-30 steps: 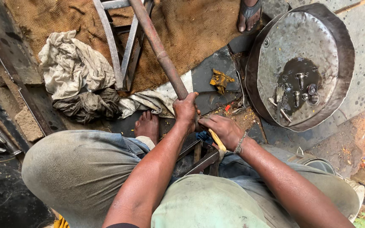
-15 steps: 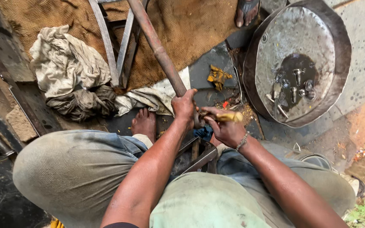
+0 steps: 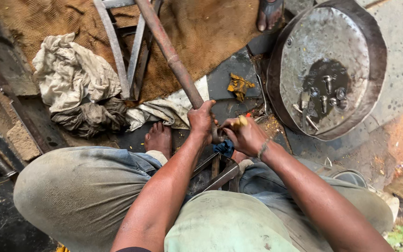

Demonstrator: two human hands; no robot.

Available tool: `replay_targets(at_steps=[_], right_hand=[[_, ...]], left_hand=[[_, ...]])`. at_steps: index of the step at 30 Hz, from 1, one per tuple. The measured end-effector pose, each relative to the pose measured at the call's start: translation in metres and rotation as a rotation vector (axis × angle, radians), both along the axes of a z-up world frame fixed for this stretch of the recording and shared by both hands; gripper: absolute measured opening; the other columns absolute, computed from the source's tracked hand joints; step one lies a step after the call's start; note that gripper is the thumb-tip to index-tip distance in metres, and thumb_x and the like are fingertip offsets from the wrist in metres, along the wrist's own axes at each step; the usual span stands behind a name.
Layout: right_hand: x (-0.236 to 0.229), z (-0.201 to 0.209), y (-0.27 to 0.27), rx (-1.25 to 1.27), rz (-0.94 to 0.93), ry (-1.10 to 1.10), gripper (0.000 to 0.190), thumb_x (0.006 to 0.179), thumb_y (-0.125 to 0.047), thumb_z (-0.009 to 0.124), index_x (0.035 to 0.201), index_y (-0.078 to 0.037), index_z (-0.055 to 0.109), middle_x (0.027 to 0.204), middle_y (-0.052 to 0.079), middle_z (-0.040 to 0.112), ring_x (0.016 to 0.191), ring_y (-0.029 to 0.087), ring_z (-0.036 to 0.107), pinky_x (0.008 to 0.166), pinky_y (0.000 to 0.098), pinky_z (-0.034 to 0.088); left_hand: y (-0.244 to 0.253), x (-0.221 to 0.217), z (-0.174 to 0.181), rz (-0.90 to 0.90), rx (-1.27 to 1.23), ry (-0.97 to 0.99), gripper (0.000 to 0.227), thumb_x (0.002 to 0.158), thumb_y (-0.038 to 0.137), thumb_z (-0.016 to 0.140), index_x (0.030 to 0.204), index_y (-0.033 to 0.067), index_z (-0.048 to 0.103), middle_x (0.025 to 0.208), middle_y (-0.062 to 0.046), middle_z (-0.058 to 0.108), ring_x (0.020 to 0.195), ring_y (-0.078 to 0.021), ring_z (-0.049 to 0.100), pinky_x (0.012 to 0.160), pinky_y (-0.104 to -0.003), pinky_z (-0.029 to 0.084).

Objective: The person cleans and lubricates the end of a long metal axle rod while a second person holds it steady. They use a blue cloth to wipe the metal surface, apply grease or lubricant by hand, and use a small wooden stick to clean internal components.

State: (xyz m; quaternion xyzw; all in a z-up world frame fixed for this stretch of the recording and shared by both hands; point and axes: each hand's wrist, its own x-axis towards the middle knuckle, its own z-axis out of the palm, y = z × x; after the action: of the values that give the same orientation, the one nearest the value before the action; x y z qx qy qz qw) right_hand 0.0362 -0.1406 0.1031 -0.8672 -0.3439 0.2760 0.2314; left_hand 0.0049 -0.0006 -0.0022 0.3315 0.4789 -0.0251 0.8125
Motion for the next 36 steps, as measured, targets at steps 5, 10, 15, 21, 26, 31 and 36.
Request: replay_targets(at_steps=[5,10,15,21,26,31,36], right_hand=[[0.002,-0.015,-0.001,-0.082,-0.343,0.420,0.017,0.098,-0.014,0.061,0.103,-0.002,0.071,0.082,0.010,0.077,0.073,0.019,0.078,0.066,0.0326,0.063],[0.005,-0.013,-0.012,0.127,-0.755,0.700,0.021,0.101,-0.018,0.056,0.104,-0.003,0.070,0.087,0.011,0.077,0.075,0.018,0.077,0.069,0.0323,0.065],[0.020,0.008,-0.008,-0.002,-0.297,0.263,0.019,0.099,-0.019,0.061,0.104,-0.006,0.074,0.091,0.008,0.079,0.080,0.018,0.077,0.073,0.0344,0.063],[0.031,0.022,0.015,-0.162,-0.030,0.102,0.018,0.095,-0.017,0.066,0.106,-0.007,0.076,0.087,0.014,0.076,0.077,0.027,0.075,0.071,0.0427,0.060],[0.039,0.009,0.013,-0.330,-0.293,0.428,0.020,0.098,-0.019,0.064,0.101,-0.001,0.073,0.083,0.013,0.078,0.071,0.021,0.078,0.066,0.0359,0.064],[0.017,-0.013,-0.024,-0.030,-0.716,0.769,0.023,0.100,-0.016,0.058,0.107,0.004,0.069,0.084,0.018,0.075,0.070,0.024,0.077,0.064,0.0355,0.066],[-0.037,-0.036,-0.034,0.412,-0.975,0.799,0.023,0.101,-0.015,0.060,0.112,0.004,0.068,0.087,0.018,0.073,0.074,0.024,0.076,0.067,0.0369,0.066]], left_hand=[[0.002,-0.003,-0.001,0.021,-0.029,-0.005,0.021,0.080,0.020,0.075,0.076,0.0024,0.063,0.056,-0.004,0.053,0.041,-0.0150,0.050,0.038,-0.033,0.041],[0.000,-0.001,0.000,0.012,-0.091,-0.066,0.023,0.081,0.023,0.075,0.078,0.0025,0.064,0.057,-0.004,0.054,0.041,-0.0155,0.051,0.039,-0.033,0.043],[0.000,-0.002,0.001,-0.019,-0.192,-0.128,0.030,0.083,0.032,0.079,0.085,0.0047,0.066,0.059,-0.003,0.054,0.043,-0.0147,0.053,0.040,-0.032,0.047],[0.004,0.002,0.002,-0.067,-0.246,-0.103,0.039,0.084,0.037,0.084,0.081,0.0069,0.059,0.062,-0.004,0.054,0.046,-0.0151,0.054,0.043,-0.033,0.051],[0.009,0.000,0.001,-0.083,-0.355,-0.177,0.036,0.082,0.038,0.082,0.082,0.0107,0.060,0.062,-0.004,0.054,0.047,-0.0158,0.054,0.046,-0.033,0.050],[0.014,-0.004,0.000,-0.092,-0.478,-0.290,0.034,0.082,0.035,0.080,0.079,0.0124,0.056,0.063,-0.005,0.056,0.050,-0.0205,0.057,0.053,-0.040,0.053],[0.019,-0.005,-0.004,-0.094,-0.624,-0.503,0.038,0.085,0.040,0.078,0.075,0.0132,0.054,0.062,-0.005,0.055,0.054,-0.0207,0.057,0.059,-0.041,0.053]])
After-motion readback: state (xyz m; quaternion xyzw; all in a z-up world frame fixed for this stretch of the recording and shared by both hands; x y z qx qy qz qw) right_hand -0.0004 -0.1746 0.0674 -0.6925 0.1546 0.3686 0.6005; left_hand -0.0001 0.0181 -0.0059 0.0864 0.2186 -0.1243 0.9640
